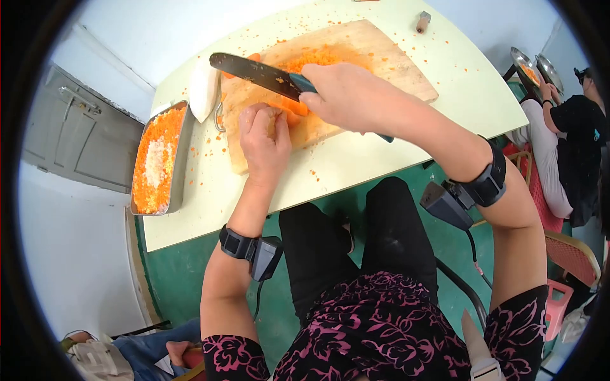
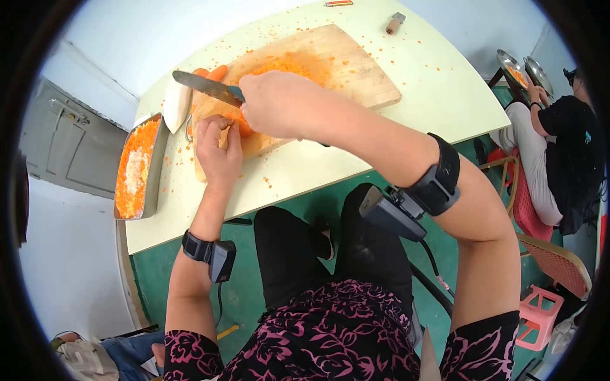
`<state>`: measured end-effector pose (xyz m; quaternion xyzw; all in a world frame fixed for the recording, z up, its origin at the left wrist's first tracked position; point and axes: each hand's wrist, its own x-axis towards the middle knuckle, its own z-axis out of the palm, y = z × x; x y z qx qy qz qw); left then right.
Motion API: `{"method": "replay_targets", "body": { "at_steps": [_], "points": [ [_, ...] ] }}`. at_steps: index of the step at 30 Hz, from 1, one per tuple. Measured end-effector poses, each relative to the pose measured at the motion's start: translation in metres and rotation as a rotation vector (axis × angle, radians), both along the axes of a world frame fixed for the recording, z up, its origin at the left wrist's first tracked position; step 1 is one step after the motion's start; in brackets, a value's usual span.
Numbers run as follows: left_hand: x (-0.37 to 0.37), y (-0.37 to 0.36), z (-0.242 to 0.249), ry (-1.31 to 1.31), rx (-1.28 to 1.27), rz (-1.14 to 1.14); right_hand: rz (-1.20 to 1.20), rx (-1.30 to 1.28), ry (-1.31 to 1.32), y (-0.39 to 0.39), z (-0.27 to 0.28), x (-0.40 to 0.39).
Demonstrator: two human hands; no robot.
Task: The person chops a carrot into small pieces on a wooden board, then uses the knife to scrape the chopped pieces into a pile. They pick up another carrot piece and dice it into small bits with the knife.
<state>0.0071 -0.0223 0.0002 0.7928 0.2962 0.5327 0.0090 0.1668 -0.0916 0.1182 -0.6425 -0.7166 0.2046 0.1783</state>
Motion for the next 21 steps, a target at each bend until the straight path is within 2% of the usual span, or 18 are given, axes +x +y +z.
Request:
{"method": "replay_targets", "body": {
  "at_steps": [3, 6, 21],
  "points": [
    [-0.001, 0.001, -0.001, 0.01, 0.018, 0.002, 0.093, 0.209, -0.125, 0.002, -0.015, -0.001],
    [0.0, 0.0, 0.002, 0.025, 0.026, 0.007, 0.089, 0.148, -0.086, -0.007, -0.015, -0.005],
    [0.002, -0.003, 0.005, 0.051, 0.068, -0.01, 0.084, 0.216, -0.146, -0.016, -0.028, -0.006]
  ]
}}
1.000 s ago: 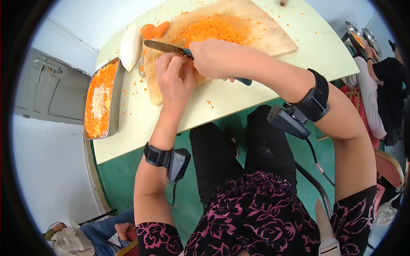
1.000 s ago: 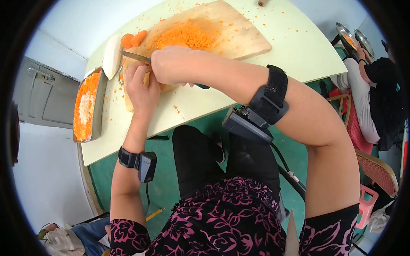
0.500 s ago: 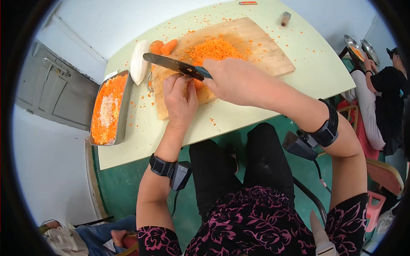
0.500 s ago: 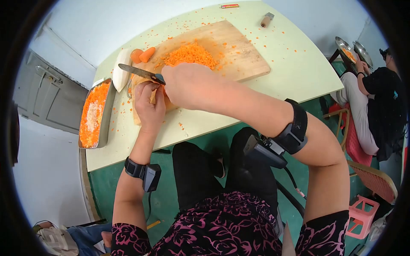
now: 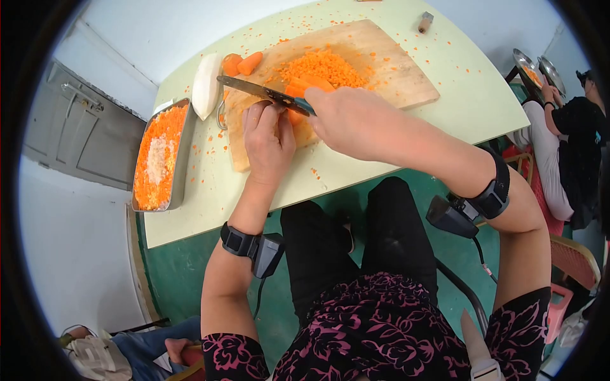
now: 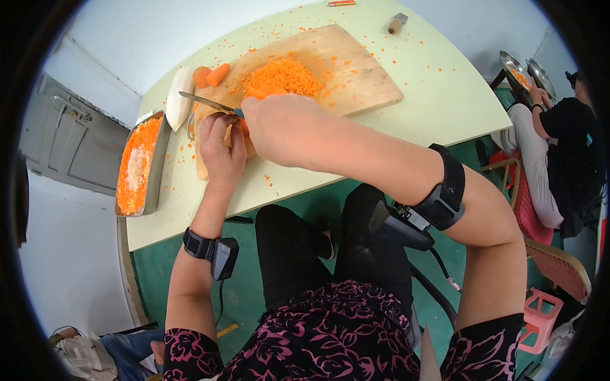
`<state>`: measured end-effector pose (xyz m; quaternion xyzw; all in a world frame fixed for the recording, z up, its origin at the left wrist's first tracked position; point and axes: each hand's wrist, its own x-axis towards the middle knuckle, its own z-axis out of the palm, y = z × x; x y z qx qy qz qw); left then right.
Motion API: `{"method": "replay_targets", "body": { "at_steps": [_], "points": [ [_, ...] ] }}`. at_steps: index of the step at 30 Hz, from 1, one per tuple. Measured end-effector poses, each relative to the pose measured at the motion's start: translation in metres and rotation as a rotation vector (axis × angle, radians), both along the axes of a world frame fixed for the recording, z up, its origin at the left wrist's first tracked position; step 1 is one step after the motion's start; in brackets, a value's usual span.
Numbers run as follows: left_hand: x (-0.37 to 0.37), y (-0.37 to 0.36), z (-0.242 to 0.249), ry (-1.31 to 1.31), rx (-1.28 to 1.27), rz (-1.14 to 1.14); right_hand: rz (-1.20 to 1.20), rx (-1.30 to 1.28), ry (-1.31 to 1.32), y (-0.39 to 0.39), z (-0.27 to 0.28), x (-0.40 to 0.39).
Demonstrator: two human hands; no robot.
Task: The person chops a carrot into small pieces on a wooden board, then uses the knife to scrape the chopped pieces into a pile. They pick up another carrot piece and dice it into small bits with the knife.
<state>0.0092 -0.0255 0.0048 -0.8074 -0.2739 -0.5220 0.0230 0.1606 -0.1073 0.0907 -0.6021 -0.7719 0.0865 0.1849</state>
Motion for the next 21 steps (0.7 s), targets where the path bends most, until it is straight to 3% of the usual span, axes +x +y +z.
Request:
{"method": "replay_targets", "body": {
  "at_steps": [3, 6, 9, 12, 18, 21],
  "points": [
    [0.0, -0.001, 0.001, 0.022, -0.016, 0.016, 0.031, -0.03, -0.004, 0.001, 0.007, 0.002],
    [-0.002, 0.0, -0.001, 0.039, -0.03, 0.024, -0.065, -0.347, 0.075, 0.005, 0.03, -0.005],
    [-0.001, 0.002, -0.002, 0.012, 0.003, 0.006, 0.023, -0.178, 0.032, 0.014, 0.015, -0.005],
    [0.0, 0.002, -0.002, 0.003, 0.025, -0.005, -0.069, -0.376, 0.152, 0.009, 0.023, -0.006],
    [0.0, 0.005, -0.003, -0.012, 0.027, -0.016, 0.06, -0.02, -0.077, 0.007, -0.004, 0.005],
    [0.0, 0.002, -0.006, -0.007, 0.012, -0.013, -0.051, -0.378, 0.06, 0.006, 0.021, -0.003]
  ]
}}
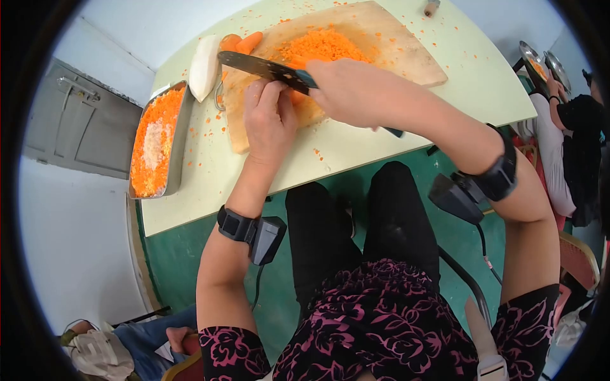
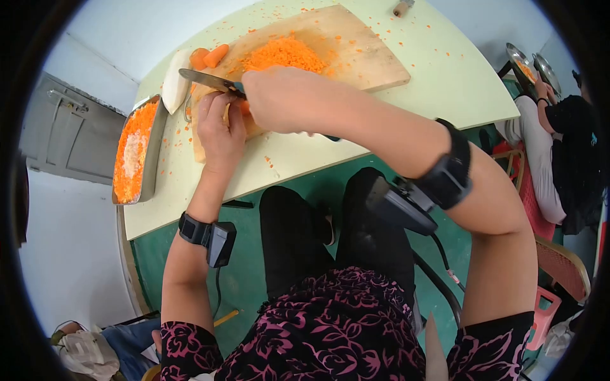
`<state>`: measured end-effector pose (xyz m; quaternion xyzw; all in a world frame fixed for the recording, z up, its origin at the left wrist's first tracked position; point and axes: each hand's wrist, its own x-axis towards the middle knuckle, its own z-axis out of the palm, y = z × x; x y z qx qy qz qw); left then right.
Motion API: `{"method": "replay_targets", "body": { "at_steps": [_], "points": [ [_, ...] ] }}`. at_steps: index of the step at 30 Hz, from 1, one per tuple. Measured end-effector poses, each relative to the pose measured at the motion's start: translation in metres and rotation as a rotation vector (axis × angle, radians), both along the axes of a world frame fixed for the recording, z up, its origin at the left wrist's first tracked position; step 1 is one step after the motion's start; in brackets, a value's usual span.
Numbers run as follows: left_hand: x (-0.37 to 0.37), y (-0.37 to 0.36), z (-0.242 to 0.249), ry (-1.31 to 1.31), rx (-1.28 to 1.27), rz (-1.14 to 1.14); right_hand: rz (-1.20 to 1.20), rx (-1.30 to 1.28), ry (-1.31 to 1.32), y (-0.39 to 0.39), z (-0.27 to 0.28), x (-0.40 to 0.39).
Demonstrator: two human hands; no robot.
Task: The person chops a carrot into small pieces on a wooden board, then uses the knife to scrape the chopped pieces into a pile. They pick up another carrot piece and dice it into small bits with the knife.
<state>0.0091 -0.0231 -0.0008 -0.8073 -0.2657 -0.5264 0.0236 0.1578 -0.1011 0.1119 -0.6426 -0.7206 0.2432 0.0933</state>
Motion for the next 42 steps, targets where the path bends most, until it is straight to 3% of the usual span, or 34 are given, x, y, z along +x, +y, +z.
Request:
{"method": "replay_targets", "body": {
  "at_steps": [6, 24, 27, 30, 36, 39, 42],
  "points": [
    [-0.001, 0.001, 0.001, 0.046, 0.041, 0.002, 0.023, 0.083, 0.052, 0.009, -0.017, -0.002],
    [0.006, 0.003, -0.003, 0.013, 0.007, -0.062, -0.043, -0.081, -0.005, 0.028, -0.014, -0.002],
    [0.006, 0.001, -0.002, 0.019, 0.009, -0.062, -0.072, -0.014, 0.085, 0.022, -0.003, 0.001],
    [0.008, -0.001, -0.002, 0.025, 0.012, -0.052, -0.033, 0.007, -0.065, 0.019, -0.003, -0.001],
    [0.006, -0.004, 0.0, 0.041, -0.015, -0.059, -0.045, 0.034, -0.027, -0.009, -0.015, 0.012],
    [0.005, -0.005, -0.001, 0.039, -0.027, -0.057, 0.086, 0.344, -0.097, -0.012, -0.035, 0.022],
    [0.007, -0.004, 0.001, 0.04, -0.015, -0.057, -0.074, -0.123, -0.052, -0.001, -0.013, 0.007]
  ]
}}
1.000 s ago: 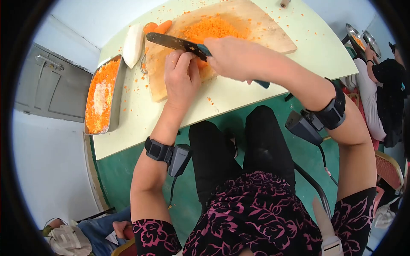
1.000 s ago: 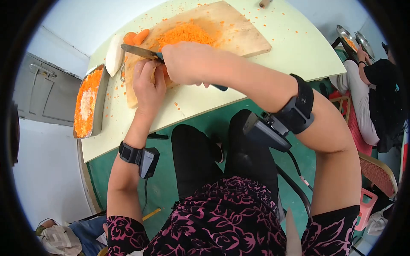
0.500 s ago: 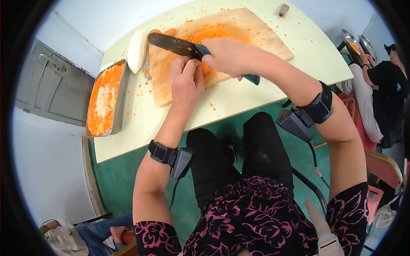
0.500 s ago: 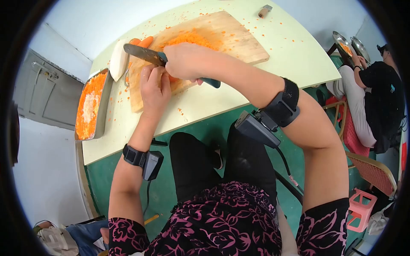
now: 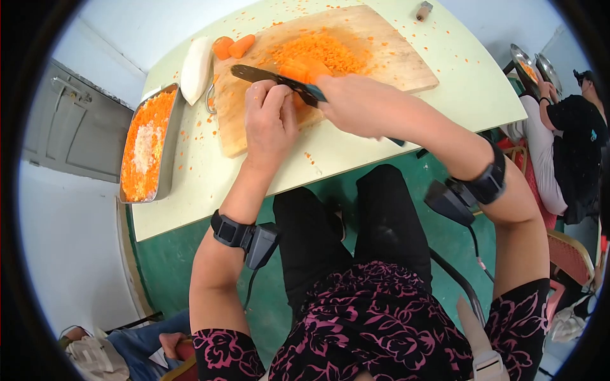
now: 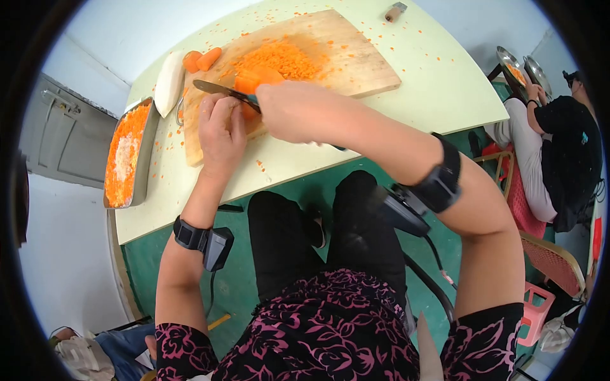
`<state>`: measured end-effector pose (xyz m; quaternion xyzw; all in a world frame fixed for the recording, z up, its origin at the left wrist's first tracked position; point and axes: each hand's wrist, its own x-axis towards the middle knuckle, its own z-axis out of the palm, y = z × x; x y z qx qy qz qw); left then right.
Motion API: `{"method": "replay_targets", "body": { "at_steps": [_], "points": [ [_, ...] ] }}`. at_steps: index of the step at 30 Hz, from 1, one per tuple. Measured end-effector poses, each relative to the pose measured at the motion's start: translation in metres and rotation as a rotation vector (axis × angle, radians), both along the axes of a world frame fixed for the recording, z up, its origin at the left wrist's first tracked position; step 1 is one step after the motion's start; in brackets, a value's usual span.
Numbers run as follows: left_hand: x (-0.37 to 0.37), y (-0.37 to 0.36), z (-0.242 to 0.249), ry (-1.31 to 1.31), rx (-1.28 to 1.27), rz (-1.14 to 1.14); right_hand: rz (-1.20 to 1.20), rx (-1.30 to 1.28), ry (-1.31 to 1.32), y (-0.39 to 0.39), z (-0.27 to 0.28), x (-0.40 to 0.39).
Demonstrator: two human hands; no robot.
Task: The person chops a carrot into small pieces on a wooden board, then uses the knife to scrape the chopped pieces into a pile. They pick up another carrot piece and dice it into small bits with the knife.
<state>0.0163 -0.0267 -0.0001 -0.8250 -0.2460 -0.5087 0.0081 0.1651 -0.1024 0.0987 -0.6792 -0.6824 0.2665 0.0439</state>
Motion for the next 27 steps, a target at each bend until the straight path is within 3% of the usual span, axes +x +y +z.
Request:
{"method": "replay_targets", "body": {
  "at_steps": [3, 6, 9, 13, 16, 22, 27],
  "points": [
    [-0.002, 0.0, -0.002, -0.003, 0.024, 0.014, 0.151, 0.294, -0.097, 0.018, -0.021, -0.008],
    [-0.008, 0.001, 0.0, 0.0, 0.024, 0.015, 0.229, 0.425, -0.029, 0.036, -0.033, -0.007],
    [-0.006, 0.002, 0.003, -0.02, 0.014, 0.001, -0.035, 0.062, 0.181, 0.031, -0.008, 0.0],
    [-0.006, 0.001, 0.003, -0.037, 0.01, -0.003, -0.008, 0.15, 0.168, 0.01, 0.013, 0.004],
    [-0.008, -0.001, 0.004, -0.02, -0.022, 0.017, 0.12, 0.488, 0.054, 0.003, 0.0, 0.009],
    [-0.007, -0.002, 0.004, -0.016, -0.006, 0.019, 0.115, 0.385, 0.03, -0.01, 0.01, 0.005],
    [-0.006, -0.003, 0.004, -0.007, -0.001, 0.03, 0.132, 0.444, 0.036, -0.009, -0.003, 0.006]
  ]
}}
